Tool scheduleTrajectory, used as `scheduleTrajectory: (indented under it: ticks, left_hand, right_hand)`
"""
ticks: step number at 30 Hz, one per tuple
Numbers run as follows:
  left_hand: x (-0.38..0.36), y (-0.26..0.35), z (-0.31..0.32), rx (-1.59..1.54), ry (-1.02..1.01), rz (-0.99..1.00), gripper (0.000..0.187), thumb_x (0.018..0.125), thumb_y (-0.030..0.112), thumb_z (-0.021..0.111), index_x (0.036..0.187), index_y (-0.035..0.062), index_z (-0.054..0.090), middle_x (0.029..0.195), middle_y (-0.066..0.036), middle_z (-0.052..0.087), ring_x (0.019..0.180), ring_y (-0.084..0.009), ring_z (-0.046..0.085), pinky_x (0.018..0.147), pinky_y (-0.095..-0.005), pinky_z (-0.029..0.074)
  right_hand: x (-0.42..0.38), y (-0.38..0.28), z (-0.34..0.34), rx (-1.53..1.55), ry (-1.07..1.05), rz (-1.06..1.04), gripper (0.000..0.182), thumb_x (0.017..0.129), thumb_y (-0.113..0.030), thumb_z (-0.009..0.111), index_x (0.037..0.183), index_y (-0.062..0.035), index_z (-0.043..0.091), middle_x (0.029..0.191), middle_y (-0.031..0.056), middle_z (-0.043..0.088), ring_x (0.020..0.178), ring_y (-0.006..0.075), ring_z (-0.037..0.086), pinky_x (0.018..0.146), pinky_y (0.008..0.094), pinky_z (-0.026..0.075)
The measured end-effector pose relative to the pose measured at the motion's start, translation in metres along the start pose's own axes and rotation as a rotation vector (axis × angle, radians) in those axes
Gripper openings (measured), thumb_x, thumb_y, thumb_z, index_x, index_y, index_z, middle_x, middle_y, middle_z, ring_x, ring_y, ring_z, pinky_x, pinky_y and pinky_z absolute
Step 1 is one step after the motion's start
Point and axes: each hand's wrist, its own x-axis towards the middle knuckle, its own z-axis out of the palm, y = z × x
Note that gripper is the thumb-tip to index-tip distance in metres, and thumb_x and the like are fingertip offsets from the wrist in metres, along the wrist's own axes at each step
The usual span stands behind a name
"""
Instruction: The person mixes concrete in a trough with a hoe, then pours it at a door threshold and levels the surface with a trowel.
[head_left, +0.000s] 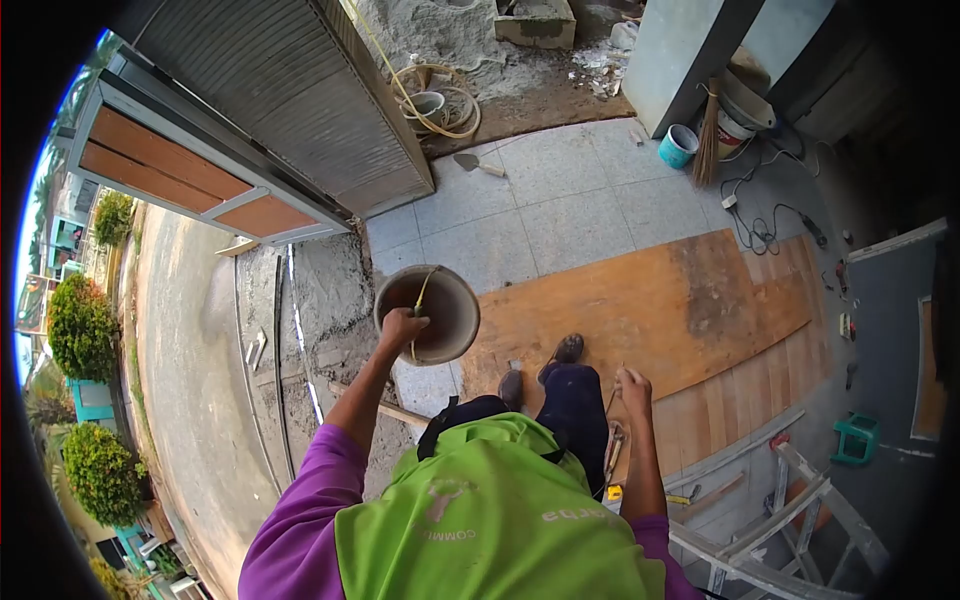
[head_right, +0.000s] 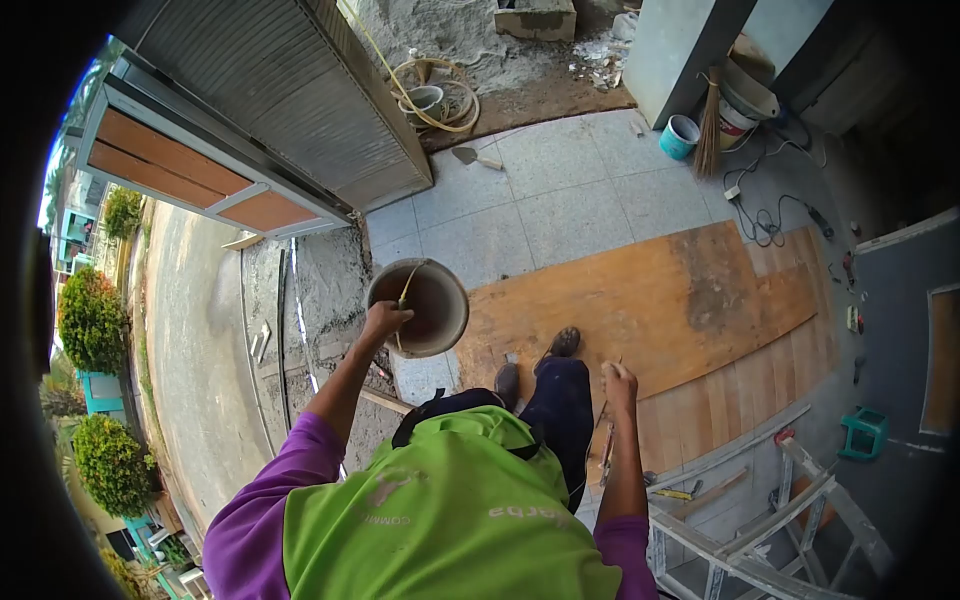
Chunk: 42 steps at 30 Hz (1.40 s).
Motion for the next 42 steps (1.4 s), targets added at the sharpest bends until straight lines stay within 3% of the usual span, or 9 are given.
scheduleTrajectory:
  ticks: [7,12,18,23,26,31,32,35,42]
  left_hand:
    - [0.101,0.306,0.009,-0.042,0.057,0.254,0.035,0.073,0.036,0.071,0.088,0.0048,0.075,0.089,-0.022,0.071,0.088,-0.0373,0.07,0.081,-0.0465,0.055]
    - [0.162,0.472,0.022,-0.108,0.001,0.31,0.029,0.072,0.029,0.072,0.09,0.0069,0.075,0.092,-0.019,0.072,0.09,-0.0365,0.07,0.081,-0.0465,0.056]
    - [0.174,0.61,0.011,-0.024,0.214,0.599,0.049,0.085,0.044,0.071,0.115,0.0055,0.063,0.115,-0.017,0.061,0.114,-0.0381,0.058,0.09,-0.0466,0.05]
    - [0.091,0.7,-0.109,-0.241,0.07,1.378,0.023,0.073,0.023,0.074,0.084,0.0036,0.07,0.085,-0.014,0.067,0.082,-0.0268,0.069,0.064,-0.0381,0.054]
    - [0.073,0.711,-0.157,-0.412,0.098,1.724,0.022,0.08,0.02,0.063,0.094,0.0044,0.061,0.09,-0.009,0.062,0.083,-0.024,0.063,0.066,-0.0394,0.052]
    - [0.114,0.801,-0.149,-1.839,0.561,1.416,0.02,0.089,0.017,0.061,0.07,0.0168,0.056,0.066,-0.001,0.051,0.059,-0.0231,0.054,0.05,-0.039,0.04]
    - [0.153,0.784,-0.172,-2.237,-0.18,1.623,0.014,0.091,0.018,0.06,0.079,0.0109,0.056,0.072,-0.006,0.052,0.064,-0.0259,0.054,0.054,-0.0406,0.042]
    - [0.273,0.664,-0.292,-0.378,0.01,1.366,0.02,0.086,0.019,0.064,0.1,0.008,0.056,0.084,-0.009,0.057,0.071,-0.0278,0.06,0.056,-0.0405,0.047]
    - [0.553,0.54,-0.193,-0.507,-0.119,0.257,0.035,0.095,0.029,0.063,0.107,-0.0023,0.071,0.094,-0.023,0.071,0.082,-0.0371,0.07,0.073,-0.0407,0.055]
  right_hand:
    - [0.138,-0.253,0.128,-0.196,-0.505,-0.533,0.042,0.092,-0.025,0.066,0.121,0.0041,0.065,0.117,0.0209,0.069,0.11,0.0296,0.066,0.092,0.0384,0.052]
    - [0.236,-0.343,0.148,-0.164,-0.47,-0.798,0.044,0.095,-0.029,0.062,0.122,0.0058,0.058,0.114,0.017,0.067,0.107,0.0252,0.065,0.089,0.0356,0.049]
    - [0.296,-0.45,0.095,0.697,-0.361,-0.206,0.041,0.101,-0.041,0.056,0.121,-0.0054,0.063,0.109,0.0082,0.068,0.101,0.0211,0.064,0.087,0.0379,0.051]
    - [0.462,-0.467,0.039,0.504,-0.329,-0.002,0.016,0.095,-0.022,0.065,0.094,-0.0065,0.063,0.087,0.006,0.067,0.077,0.0181,0.064,0.071,0.0339,0.056]
    - [0.539,-0.483,0.04,0.543,-0.278,0.078,0.02,0.095,-0.023,0.064,0.092,-0.0035,0.059,0.083,0.0081,0.064,0.077,0.0213,0.063,0.069,0.0367,0.056]
    - [0.636,-0.502,0.07,0.577,-0.262,0.228,0.022,0.096,-0.023,0.063,0.084,-0.0051,0.057,0.079,0.0082,0.062,0.072,0.0232,0.062,0.07,0.04,0.056]
    - [0.655,-0.506,0.088,0.539,-0.238,0.241,0.022,0.095,-0.024,0.063,0.085,-0.0052,0.057,0.079,0.0084,0.061,0.072,0.0236,0.062,0.07,0.0409,0.056]
    - [0.698,-0.516,0.13,0.416,-0.215,0.277,0.022,0.095,-0.024,0.064,0.084,-0.0053,0.058,0.078,0.0098,0.062,0.073,0.0241,0.064,0.071,0.0407,0.057]
    - [0.797,-0.593,0.288,0.225,-0.394,0.115,0.02,0.094,-0.02,0.066,0.086,-0.0031,0.061,0.079,0.0109,0.064,0.074,0.0254,0.067,0.073,0.0393,0.058]
